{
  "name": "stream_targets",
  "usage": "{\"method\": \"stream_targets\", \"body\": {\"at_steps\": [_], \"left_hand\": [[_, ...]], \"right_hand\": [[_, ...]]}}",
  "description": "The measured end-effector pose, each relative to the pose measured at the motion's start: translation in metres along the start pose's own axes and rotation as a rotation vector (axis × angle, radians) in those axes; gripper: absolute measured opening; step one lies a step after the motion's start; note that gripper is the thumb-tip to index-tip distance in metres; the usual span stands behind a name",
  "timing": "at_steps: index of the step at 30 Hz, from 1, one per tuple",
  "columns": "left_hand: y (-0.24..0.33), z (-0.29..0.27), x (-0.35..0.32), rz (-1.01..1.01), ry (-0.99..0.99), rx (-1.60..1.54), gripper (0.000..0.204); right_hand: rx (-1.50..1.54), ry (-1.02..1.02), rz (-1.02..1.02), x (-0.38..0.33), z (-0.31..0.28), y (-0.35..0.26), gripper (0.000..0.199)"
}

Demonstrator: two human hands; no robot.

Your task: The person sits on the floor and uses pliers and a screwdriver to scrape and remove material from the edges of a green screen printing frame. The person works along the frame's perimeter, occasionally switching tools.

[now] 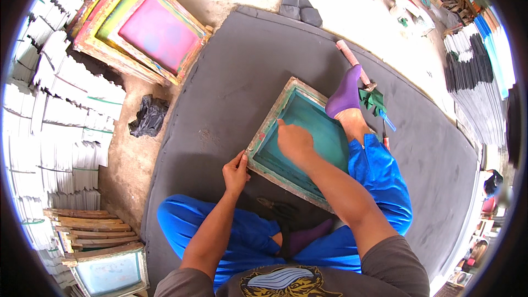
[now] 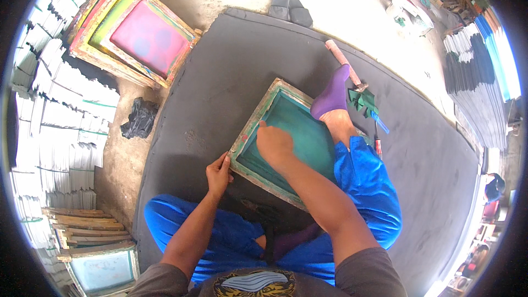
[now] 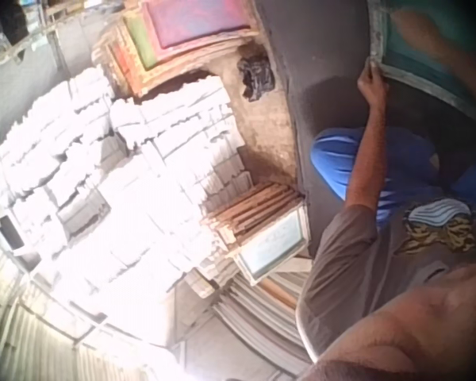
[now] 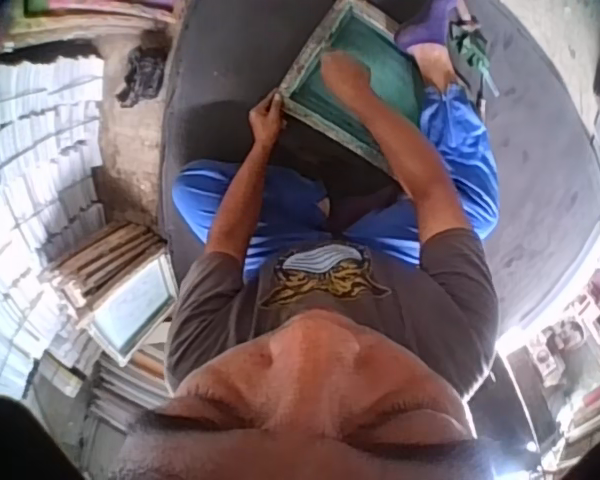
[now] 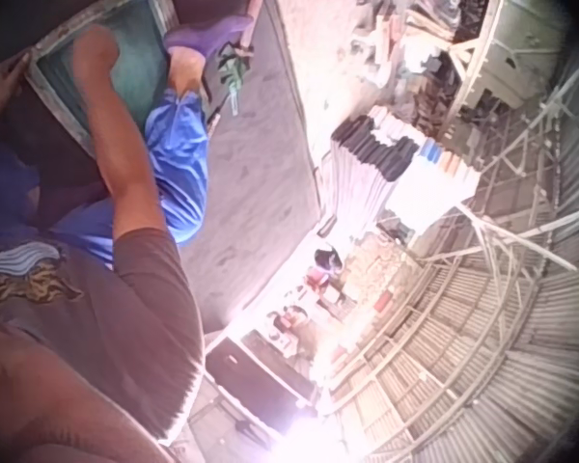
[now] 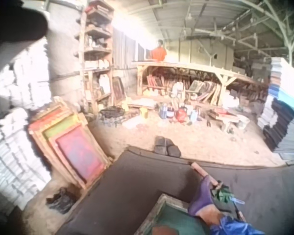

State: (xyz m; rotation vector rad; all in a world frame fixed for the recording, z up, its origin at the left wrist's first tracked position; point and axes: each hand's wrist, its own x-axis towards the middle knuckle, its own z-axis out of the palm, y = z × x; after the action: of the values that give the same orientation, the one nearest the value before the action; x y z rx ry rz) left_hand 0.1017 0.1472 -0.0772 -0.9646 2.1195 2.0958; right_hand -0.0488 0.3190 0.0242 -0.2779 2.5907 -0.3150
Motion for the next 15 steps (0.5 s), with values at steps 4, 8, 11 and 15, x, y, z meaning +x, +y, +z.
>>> {"method": "stream_targets", "body": {"at_steps": [4,8,11,15], "left_hand": [[0.002,-0.001,0.002,0.018,0.015,0.031,0.037],[0.008,0.001,-0.001,0.024,-0.002,0.018,0.038],[-0.003,-0.004,0.002,0.036,0.016,0.016,0.039],[0.004,0.000,0.002,-0.006,-0.018,0.003,0.039]], "right_hand": [[0.181,0.079,-0.079,0.000,0.018,0.027,0.045],[0.259,0.128,-0.090,-0.002,0.024,0.030,0.044],[0.796,-0.233,0.200,-0.004,-0.005,0.019,0.043],[0.447,0.378,-0.355,0.040,0.081,0.068,0.041]]}}
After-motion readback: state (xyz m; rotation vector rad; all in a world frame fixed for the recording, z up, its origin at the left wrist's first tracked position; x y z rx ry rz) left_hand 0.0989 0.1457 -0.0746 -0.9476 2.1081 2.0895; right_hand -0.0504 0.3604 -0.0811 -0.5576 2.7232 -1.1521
